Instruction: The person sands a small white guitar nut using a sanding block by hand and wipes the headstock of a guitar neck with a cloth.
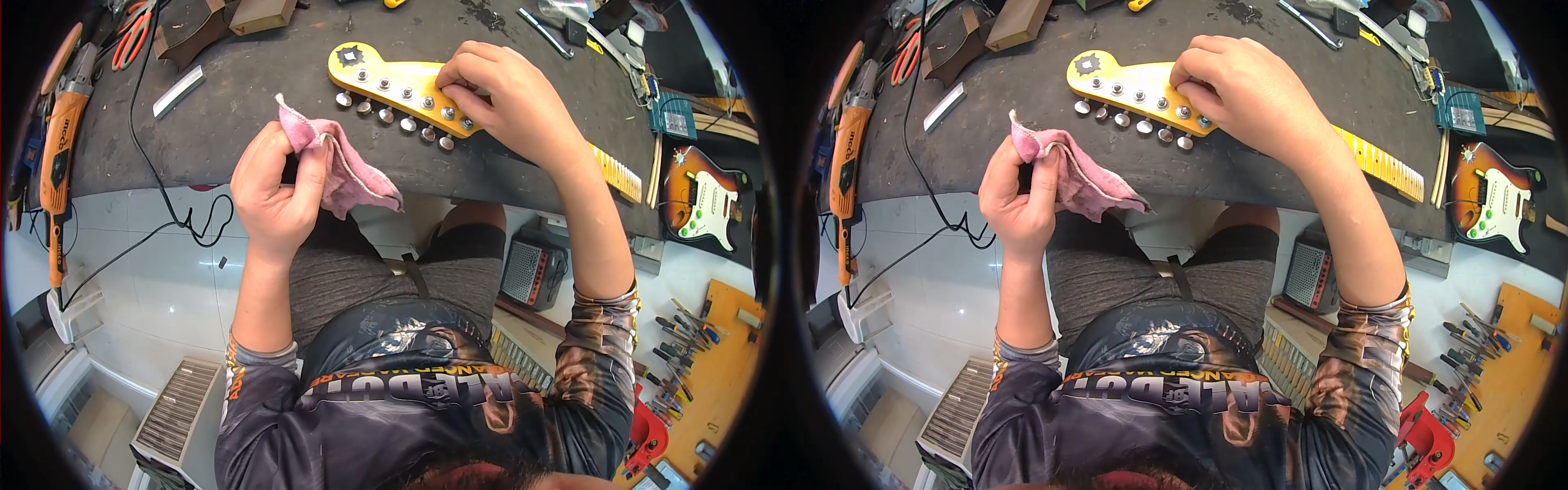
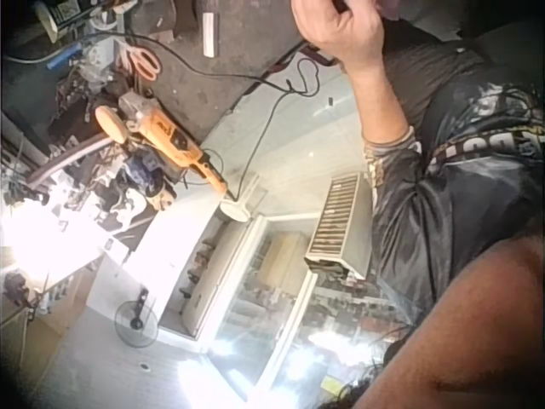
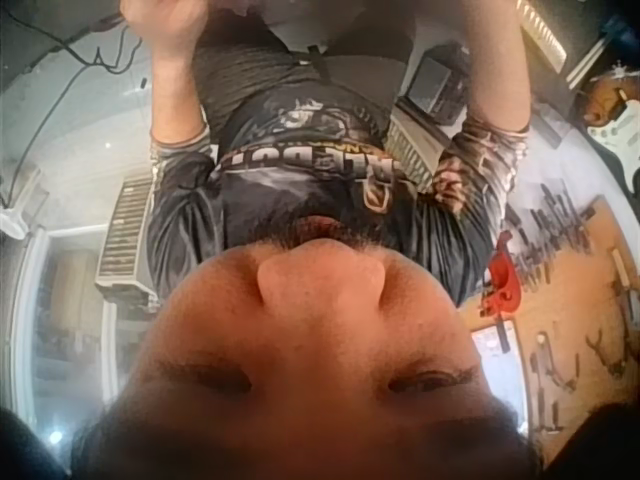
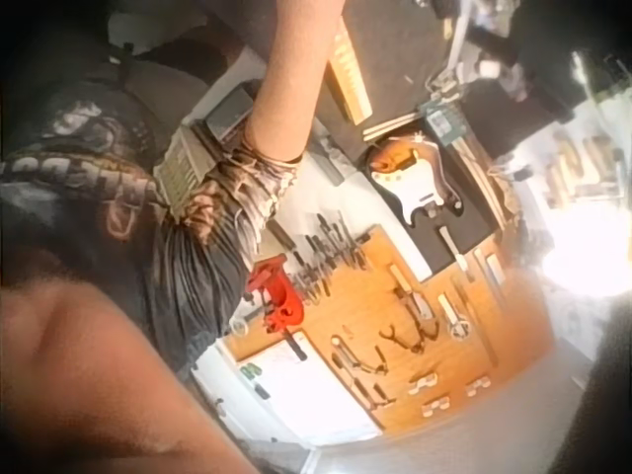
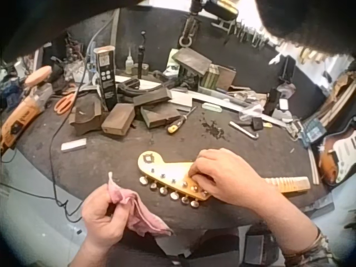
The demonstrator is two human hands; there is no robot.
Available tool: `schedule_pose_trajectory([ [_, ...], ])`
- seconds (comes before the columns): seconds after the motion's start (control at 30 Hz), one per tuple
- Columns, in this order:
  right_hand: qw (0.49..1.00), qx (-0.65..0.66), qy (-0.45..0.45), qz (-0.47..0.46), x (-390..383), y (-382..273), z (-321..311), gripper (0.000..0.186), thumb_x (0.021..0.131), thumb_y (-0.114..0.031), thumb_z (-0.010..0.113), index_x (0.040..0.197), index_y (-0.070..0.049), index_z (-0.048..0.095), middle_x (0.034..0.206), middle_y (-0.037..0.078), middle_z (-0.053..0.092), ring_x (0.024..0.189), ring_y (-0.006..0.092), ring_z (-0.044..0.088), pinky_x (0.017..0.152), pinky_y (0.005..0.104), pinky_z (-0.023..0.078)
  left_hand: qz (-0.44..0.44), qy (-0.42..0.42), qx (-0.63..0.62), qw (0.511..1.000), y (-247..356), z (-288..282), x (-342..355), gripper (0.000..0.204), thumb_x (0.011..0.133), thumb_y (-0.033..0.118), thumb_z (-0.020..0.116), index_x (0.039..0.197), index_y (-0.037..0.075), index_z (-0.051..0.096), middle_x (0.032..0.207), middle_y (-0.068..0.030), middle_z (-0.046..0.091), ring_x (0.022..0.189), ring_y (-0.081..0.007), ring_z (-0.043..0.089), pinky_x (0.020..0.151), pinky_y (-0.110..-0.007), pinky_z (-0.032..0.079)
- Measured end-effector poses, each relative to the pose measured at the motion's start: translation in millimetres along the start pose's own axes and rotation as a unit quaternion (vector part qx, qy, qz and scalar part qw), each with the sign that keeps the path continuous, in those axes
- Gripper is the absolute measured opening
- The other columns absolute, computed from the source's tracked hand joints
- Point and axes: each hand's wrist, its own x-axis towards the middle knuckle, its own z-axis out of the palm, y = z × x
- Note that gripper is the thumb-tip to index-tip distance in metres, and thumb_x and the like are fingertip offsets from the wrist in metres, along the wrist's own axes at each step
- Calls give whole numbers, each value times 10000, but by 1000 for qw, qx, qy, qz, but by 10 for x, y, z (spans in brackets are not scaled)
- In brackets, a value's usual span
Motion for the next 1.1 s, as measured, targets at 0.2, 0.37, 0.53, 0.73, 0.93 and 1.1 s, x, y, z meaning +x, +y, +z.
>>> schedule_pose_trajectory([
  [0.2,993,48,64,84,-21,289,-110,173,993,-121,730,1130,-19,756,1081,127,754,974,313,749,891,404,599,-27,-6,-11,1000,1,-56,-47,108,958,-63,713,1047,-24,759,842,-68,717,716,-154,652,671,-294,510],
  [0.37,961,22,116,248,-3,1288,-191,230,1012,-189,723,1187,-60,798,1089,129,813,984,282,775,908,390,596,-144,-33,-132,980,-13,-169,-200,88,1086,47,559,1045,12,629,844,49,566,749,-37,476,676,-240,382],
  [0.53,948,-86,21,307,372,1541,-29,298,986,-342,724,1177,-135,823,1117,140,820,1057,340,774,949,470,598,-170,0,-191,967,7,-178,-182,117,1098,93,559,1071,18,645,934,47,600,869,-42,490,781,-230,389],
  [0.73,943,-175,-45,278,595,1444,-41,249,949,-309,728,1099,-132,821,1084,123,821,1050,331,777,936,483,607,-203,18,-269,941,-6,-242,-94,187,1117,83,540,1213,-7,672,1061,14,665,959,-64,572,881,-238,452],
  [0.93,952,-160,39,258,603,1427,-77,249,986,-276,737,1126,-73,772,1021,127,804,959,287,773,872,420,592,-231,15,-346,909,-87,-305,-75,275,1114,81,532,1340,-21,651,1183,-53,714,1087,-129,662,973,-322,533],
  [1.1,924,232,231,198,175,450,-327,229,956,-209,754,1066,-8,746,942,62,747,864,141,680,825,309,551,-323,54,-472,818,159,-338,-25,410,1118,156,507,1474,-38,570,1331,-136,706,1231,-242,701,1083,-429,564],
])
